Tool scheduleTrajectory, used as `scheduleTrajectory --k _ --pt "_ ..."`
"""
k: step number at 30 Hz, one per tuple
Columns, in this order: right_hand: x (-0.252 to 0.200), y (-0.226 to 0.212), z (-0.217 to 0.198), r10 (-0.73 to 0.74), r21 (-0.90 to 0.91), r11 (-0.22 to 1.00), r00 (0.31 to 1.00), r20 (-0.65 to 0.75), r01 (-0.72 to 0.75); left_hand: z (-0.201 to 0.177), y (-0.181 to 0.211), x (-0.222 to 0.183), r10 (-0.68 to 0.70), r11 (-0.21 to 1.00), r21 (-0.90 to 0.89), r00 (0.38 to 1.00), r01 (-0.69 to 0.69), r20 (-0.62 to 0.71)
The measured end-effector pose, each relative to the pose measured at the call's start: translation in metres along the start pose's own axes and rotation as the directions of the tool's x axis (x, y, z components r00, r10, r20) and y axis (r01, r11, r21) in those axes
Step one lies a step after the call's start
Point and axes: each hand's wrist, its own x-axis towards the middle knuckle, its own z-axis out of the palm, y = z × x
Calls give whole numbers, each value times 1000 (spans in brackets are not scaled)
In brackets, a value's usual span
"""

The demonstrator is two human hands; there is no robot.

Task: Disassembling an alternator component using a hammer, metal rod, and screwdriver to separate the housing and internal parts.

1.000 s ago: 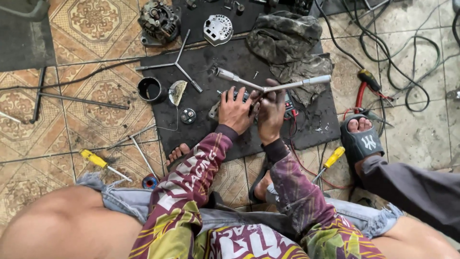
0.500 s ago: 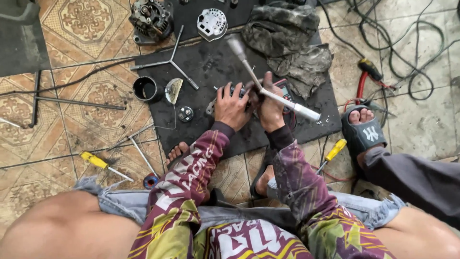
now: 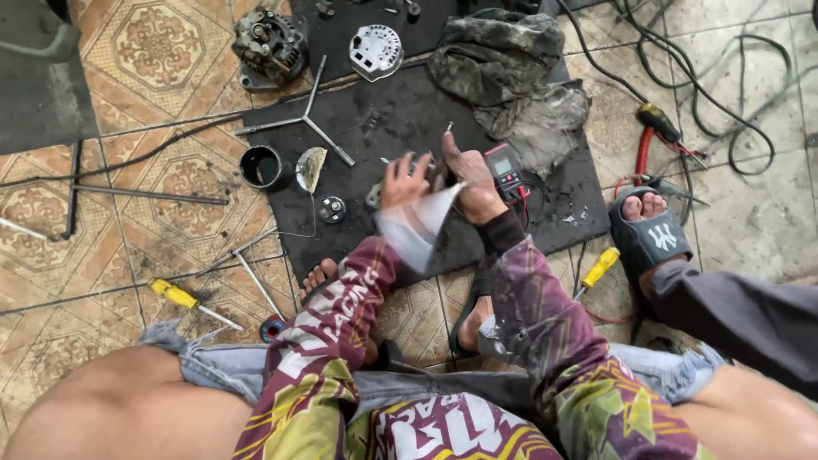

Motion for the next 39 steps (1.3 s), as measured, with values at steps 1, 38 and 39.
scheduleTrajectory --k 1,38,39 --pt "-12 -9 4 -7 -2 1000 1000 -8 7 -9 2 2 5 1000 -5 1000 -5 -8" --pt "-13 6 18 -315 54 947 947 -55 318 -34 -2 4 -107 931 -348 994 107 18" --pt "-17 5 15 -360 114 927 933 -8 359 -41 -3 5 -106 906 -413 994 96 -2"
